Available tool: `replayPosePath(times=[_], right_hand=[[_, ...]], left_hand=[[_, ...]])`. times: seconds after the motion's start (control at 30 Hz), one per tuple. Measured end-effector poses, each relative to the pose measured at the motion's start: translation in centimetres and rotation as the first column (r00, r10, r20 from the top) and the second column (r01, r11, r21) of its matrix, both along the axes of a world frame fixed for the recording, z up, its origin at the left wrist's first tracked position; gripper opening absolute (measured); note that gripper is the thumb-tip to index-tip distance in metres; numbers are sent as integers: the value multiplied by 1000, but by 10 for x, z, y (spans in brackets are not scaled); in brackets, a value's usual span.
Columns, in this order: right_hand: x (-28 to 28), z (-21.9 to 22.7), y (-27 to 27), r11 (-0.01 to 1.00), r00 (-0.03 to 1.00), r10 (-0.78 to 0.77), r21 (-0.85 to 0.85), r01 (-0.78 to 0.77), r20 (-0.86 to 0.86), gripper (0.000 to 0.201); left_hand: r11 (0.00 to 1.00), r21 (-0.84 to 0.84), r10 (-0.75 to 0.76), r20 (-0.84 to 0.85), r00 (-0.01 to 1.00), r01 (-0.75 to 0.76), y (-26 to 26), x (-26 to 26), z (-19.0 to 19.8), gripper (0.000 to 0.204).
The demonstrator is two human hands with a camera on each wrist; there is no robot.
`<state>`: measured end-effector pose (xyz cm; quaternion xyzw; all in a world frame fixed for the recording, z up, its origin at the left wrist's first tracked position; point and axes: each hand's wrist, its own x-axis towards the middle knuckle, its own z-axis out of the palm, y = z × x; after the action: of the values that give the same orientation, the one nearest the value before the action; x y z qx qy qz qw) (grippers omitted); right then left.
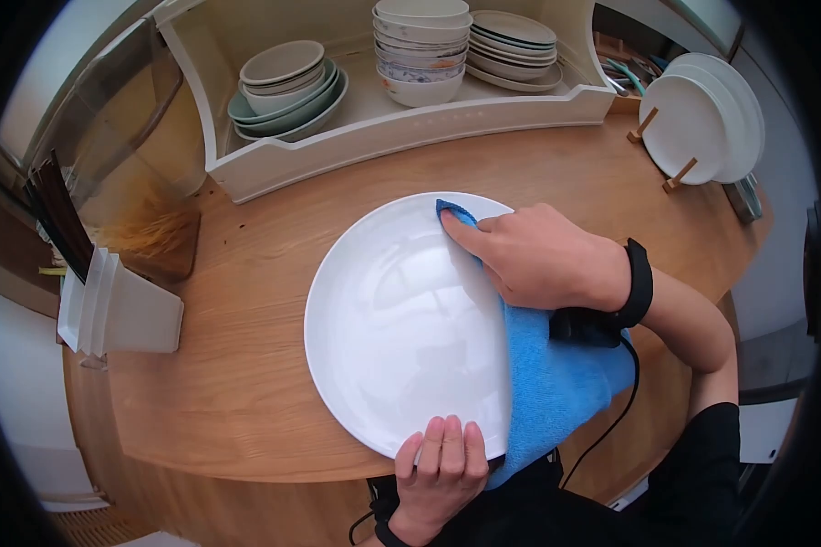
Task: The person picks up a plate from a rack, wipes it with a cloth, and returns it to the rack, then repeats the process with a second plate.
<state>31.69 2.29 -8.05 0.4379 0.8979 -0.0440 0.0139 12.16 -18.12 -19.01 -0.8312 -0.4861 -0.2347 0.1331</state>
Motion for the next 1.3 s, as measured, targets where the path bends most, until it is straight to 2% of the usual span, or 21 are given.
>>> replayPosePath(times=[0.07,0.1,0.13,0.17,0.2,0.27,0.3,0.37,0.53,0.6,0.7,0.77,0.83,0.9,0.93,0.97,1.03,1.07,1.13,1.3], right_hand=[[2,2,1,995,993,-18,-103,6,-119,44],[1,4,2,995,993,-19,-101,7,-118,44],[-1,5,2,985,988,-39,-171,13,-148,39],[-4,6,2,970,983,-60,-242,16,-176,34],[-8,4,1,969,983,-62,-247,18,-171,34],[-17,3,0,943,974,-26,-328,-51,-225,47],[-23,3,-2,943,975,-26,-330,-50,-221,47],[-37,5,-6,937,960,41,-322,-133,-276,32],[-63,6,-14,906,958,92,-377,-194,-272,47],[-71,5,-19,890,958,114,-402,-216,-262,49],[-78,2,-31,853,952,172,-445,-272,-252,54],[-80,1,-41,800,909,296,-444,-403,-292,60],[-80,6,-50,767,905,327,-484,-422,-270,65],[-76,9,-58,705,848,426,-471,-530,-316,67],[-73,12,-61,686,850,446,-504,-526,-280,66],[-70,13,-60,684,850,447,-505,-526,-279,66],[-67,13,-55,596,803,483,-541,-593,-349,58],[-66,13,-52,587,798,485,-544,-600,-357,58],[-66,14,-44,543,779,544,-577,-610,-311,50],[-71,9,-36,581,729,611,-449,-679,-310,45]], left_hand=[[1000,-17,-10,13,1000,10,-1,1,0,57],[999,-34,-13,22,1000,14,-1,0,2,58],[999,-35,-14,24,1000,14,-1,1,3,58],[999,-34,-10,62,998,12,-1,3,6,43],[999,-37,-7,102,995,10,-1,3,7,30],[1000,-23,-8,79,997,10,-1,3,7,28],[1000,-7,-7,53,999,8,-1,3,8,27],[1000,12,-5,42,999,5,0,6,6,26],[1000,20,-17,-14,1000,17,-1,4,4,24],[999,-18,-43,71,997,44,-2,5,4,26],[999,-17,-34,99,995,36,-1,6,6,28],[999,-27,-44,100,994,47,-4,5,1,29],[998,-42,-51,102,993,55,-7,3,-2,30],[994,-78,-74,110,991,83,-8,2,-2,31],[995,-93,-30,36,999,33,-11,5,-6,35],[995,-94,-28,38,999,32,-10,6,-8,35],[998,-52,-20,29,999,21,-11,7,-12,33],[998,-60,-13,24,1000,14,-12,7,-13,33],[1000,-22,-23,-17,1000,22,-11,7,-14,30],[998,-48,-33,19,999,34,-8,6,-7,28]])
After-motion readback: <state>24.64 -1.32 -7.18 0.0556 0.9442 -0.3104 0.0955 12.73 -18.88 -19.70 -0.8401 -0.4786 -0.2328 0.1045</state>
